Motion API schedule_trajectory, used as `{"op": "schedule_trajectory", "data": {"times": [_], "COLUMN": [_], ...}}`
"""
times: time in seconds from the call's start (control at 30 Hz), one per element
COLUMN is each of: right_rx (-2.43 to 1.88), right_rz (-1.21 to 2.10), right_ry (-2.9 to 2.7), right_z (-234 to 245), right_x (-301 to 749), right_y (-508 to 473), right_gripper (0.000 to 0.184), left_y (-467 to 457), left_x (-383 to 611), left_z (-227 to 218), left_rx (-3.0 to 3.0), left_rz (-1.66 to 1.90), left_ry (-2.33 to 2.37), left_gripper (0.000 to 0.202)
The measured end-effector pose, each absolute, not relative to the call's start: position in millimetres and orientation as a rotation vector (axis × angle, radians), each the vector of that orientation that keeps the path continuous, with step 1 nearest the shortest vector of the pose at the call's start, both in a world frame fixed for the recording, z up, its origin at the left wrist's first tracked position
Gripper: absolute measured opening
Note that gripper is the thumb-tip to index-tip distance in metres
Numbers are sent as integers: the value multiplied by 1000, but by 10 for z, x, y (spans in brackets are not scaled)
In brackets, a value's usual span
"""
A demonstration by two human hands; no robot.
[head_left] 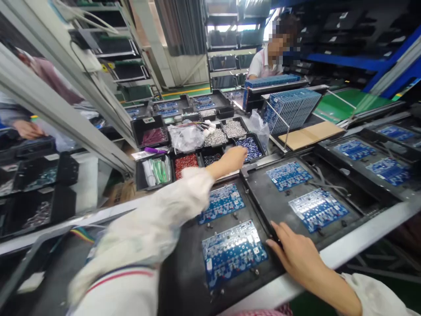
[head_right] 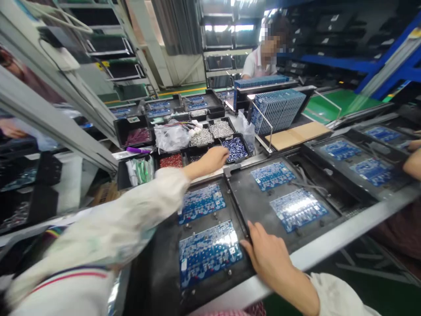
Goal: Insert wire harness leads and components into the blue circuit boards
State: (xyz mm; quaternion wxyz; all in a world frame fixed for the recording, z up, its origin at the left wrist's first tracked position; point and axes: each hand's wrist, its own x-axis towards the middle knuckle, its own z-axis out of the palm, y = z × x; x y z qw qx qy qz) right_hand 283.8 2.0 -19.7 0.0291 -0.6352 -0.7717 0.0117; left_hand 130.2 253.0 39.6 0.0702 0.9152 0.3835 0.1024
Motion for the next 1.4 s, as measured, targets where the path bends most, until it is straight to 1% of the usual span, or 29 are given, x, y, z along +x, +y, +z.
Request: {"op": "schedule_trajectory", "data": {"times": [0.07,0.13,0.2,0.3,0.37,0.47,0.53,0.6,0.67,0.7,0.73,0.8,0.87,0.93,1.07,1.23,1.4], "right_rx": [-1902,-1840,-1788,-1740,-1713,-1662,-1620,-1547,-1427,-1348,-1331,-1423,-1316,-1086,-777,-784,-813], "right_rz": [64,97,157,251,286,349,416,556,783,908,960,813,716,761,925,954,838], "right_ry": [-2429,-2491,-2553,-2633,-2679,-2723,-2712,-2676,-2629,-2607,-2565,-2420,-2454,-2547,-2574,-2516,-2596], "right_z": [-226,-251,-253,-201,-152,-96,-60,4,106,164,221,311,350,336,218,131,209], "right_x": [2742,2649,2568,2459,2389,2317,2340,2448,2605,2674,2716,2681,2470,2151,1605,1375,1243], "right_y": [-11,-32,-37,-17,-4,-6,0,61,219,337,473,764,1004,1136,1109,1026,1275], "right_gripper": [39,43,47,53,56,61,65,65,59,51,43,34,28,23,17,18,17], "left_y": [2933,3126,3188,3243,3336,3521,3571,3466,3153,2919,2643,2027,1443,1002,638,583,411], "left_x": [1761,2023,2119,2119,2096,2011,1845,1547,1142,924,713,351,100,-55,-247,-425,-535], "left_z": [275,127,-14,-120,-82,124,308,473,573,589,580,492,341,182,-9,-64,-38], "left_rx": [2751,2732,2700,2653,2627,2562,2501,2306,1906,1709,1529,1207,963,774,590,578,548], "left_rz": [318,348,378,391,405,475,548,694,856,875,846,592,353,365,569,645,690], "left_ry": [1220,1290,1349,1375,1362,1358,1386,1377,1246,1153,1093,1106,1163,1167,1067,1063,1077], "left_gripper": [26,30,33,31,28,22,25,31,32,30,28,26,18,21,36,43,35]}}
